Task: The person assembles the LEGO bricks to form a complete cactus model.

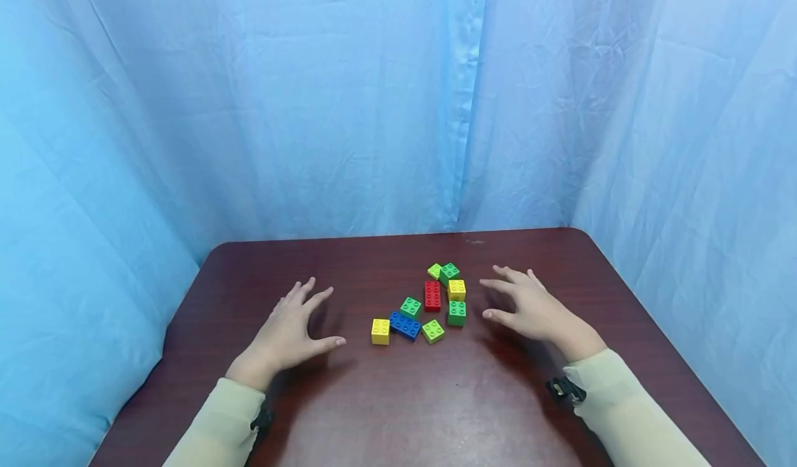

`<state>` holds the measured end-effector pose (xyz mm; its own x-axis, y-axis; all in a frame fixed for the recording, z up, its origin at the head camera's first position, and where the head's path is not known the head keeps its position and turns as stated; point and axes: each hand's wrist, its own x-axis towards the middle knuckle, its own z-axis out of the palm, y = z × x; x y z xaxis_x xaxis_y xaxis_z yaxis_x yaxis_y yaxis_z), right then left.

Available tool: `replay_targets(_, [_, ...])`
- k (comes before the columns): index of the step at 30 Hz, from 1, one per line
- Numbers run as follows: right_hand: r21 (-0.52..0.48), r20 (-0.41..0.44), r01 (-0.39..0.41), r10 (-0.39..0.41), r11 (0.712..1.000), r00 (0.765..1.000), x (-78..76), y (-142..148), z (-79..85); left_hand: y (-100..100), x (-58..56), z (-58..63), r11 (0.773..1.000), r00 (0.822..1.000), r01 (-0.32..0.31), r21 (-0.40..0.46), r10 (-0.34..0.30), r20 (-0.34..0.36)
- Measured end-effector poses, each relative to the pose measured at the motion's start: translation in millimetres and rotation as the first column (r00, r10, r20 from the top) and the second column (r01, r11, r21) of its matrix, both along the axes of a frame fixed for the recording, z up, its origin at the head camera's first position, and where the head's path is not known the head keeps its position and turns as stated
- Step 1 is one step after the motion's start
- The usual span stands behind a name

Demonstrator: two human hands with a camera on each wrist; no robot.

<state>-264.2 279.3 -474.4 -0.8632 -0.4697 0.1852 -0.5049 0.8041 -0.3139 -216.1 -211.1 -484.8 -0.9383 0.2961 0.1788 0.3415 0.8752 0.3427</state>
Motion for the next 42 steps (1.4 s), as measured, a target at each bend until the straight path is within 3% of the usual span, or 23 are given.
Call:
replay_targets(12, [-0.043,-0.051,-0.077,0.075,0.996,0.996,-5.2,-25.7,2.5,24.1,-0.1,1.3,0.997,0.998,0.070,0.025,-0.070,-0.009])
replay_targets(21, [-0.087,0.056,-0.041,0.046,0.995,0.997,-12.4,-41.3,-2.6,51.1,-0.1,-1.7,0.991,0.992,0.103,0.088,-0.109,0.070])
replay_targets(36, [-0.121,0.136,0.001,0.015,0.993,0.991,-23.1,-50.4,-13.3,66.9,-8.1,-13.1,0.937,0.956,0.132,0.323,-0.207,0.207])
replay_targets(42, [-0.115,0.154,-0.013,0.030,0.993,0.988,-28.6,-59.9,-14.6,72.6,-6.7,-12.6,0.927,0.944,0.128,0.352,-0.222,0.243])
